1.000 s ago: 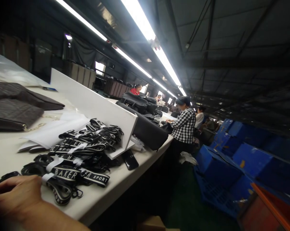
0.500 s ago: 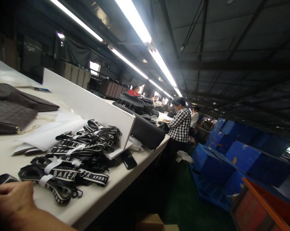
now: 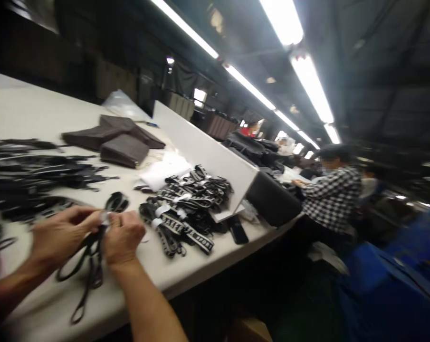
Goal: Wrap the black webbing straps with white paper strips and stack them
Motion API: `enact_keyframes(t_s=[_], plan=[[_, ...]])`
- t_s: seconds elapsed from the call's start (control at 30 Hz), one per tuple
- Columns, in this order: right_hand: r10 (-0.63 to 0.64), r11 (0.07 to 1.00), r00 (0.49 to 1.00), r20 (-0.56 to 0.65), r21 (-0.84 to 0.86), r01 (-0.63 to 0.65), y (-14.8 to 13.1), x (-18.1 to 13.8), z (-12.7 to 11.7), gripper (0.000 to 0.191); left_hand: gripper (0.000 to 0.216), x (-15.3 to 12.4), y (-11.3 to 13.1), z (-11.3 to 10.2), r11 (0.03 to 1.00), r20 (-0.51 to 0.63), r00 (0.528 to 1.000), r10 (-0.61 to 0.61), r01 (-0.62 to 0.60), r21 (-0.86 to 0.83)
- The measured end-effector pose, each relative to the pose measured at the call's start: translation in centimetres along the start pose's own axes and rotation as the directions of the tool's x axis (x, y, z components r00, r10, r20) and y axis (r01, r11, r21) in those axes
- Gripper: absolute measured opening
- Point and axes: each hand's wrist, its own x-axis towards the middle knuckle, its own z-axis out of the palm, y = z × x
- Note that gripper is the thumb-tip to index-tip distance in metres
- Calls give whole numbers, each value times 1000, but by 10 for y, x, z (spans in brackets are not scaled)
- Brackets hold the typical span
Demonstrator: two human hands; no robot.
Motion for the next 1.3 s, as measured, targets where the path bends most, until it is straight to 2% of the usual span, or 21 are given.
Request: enact_keyframes(t_s=[0.07, 0.13, 0.2, 0.33, 0.4, 0.5, 0.6, 0.67, 0.7, 0.77, 0.83, 0.87, 0.9, 0.93, 1.0, 1.03, 1.1, 1.13, 1.17, 1.2, 1.3], plan=[[27, 995, 999, 30, 93, -29, -1, 1, -12, 25, 21, -5, -7, -10, 993, 40, 999, -12, 16, -114], [89, 968, 990, 113, 226, -113, 5, 4, -12, 31, 16, -6, -11, -10, 994, 28, 999, 29, -25, -109], [120, 931, 978, 169, 324, -170, 10, 3, -7, 36, 10, -3, -12, -6, 958, 66, 997, -29, 47, -282], [179, 843, 946, 270, 454, -289, 8, -1, -1, 43, 11, 7, -10, -4, 676, 183, 940, -289, 336, -657], [264, 756, 912, 313, 520, -397, 0, -2, -1, 45, 11, 11, -9, -6, 596, 240, 919, -314, 387, -704], [377, 532, 839, 393, 649, -543, -14, -4, -5, 45, 11, 13, -6, -9, 489, 332, 886, -324, 457, -743], [271, 329, 792, 548, 720, -611, -25, -8, -12, 49, 7, 12, -4, -10, 398, 365, 878, -309, 468, -789], [200, 329, 806, 558, 736, -591, -29, -6, -20, 47, 8, 13, -3, -11, 366, 353, 884, -306, 452, -814], [193, 373, 832, 520, 745, -552, -31, 0, -26, 45, 9, 14, -3, -12, 366, 344, 888, -305, 443, -819], [186, 556, 909, 374, 723, -411, -35, 21, -47, 39, 12, 18, -5, -15, 385, 332, 893, -305, 434, -815], [78, 805, 988, 131, 576, -140, -42, 52, -77, 35, 16, 23, -7, -18, 415, 313, 900, -304, 421, -807], [-36, 902, 999, -23, 429, 43, -45, 70, -95, 34, 18, 24, -8, -20, 437, 304, 906, -296, 411, -800], [-184, 943, 966, -181, 245, 225, -47, 88, -112, 34, 20, 25, -9, -21, 466, 296, 913, -281, 399, -790], [-325, 933, 901, -287, 59, 355, -46, 105, -127, 35, 22, 24, -9, -21, 504, 291, 922, -256, 384, -774], [-488, 871, 792, -367, -271, 411, -32, 133, -146, 35, 24, 19, -8, -18, 616, 288, 940, -184, 339, -711], [-522, 835, 776, -353, -399, 380, -17, 144, -149, 34, 23, 16, -8, -15, 684, 289, 946, -147, 308, -661], [-487, 772, 846, -216, -558, 303, 22, 156, -141, 35, 18, 10, -6, -10, 850, 288, 953, -93, 227, -476], [-436, 738, 897, -76, -601, 308, 45, 159, -133, 35, 16, 7, -5, -9, 880, 279, 955, -100, 216, -424], [-376, 697, 918, 128, -613, 371, 68, 160, -123, 34, 15, 5, -2, -11, 900, 269, 957, -109, 210, -383], [-332, 668, 904, 270, -610, 427, 88, 160, -115, 35, 15, 3, 2, -17, 917, 270, 957, -110, 202, -344], [-212, 695, 901, 379, -590, 412, 129, 164, -101, 44, 20, 1, 26, -56, 988, 275, 961, -9, 52, -148]])
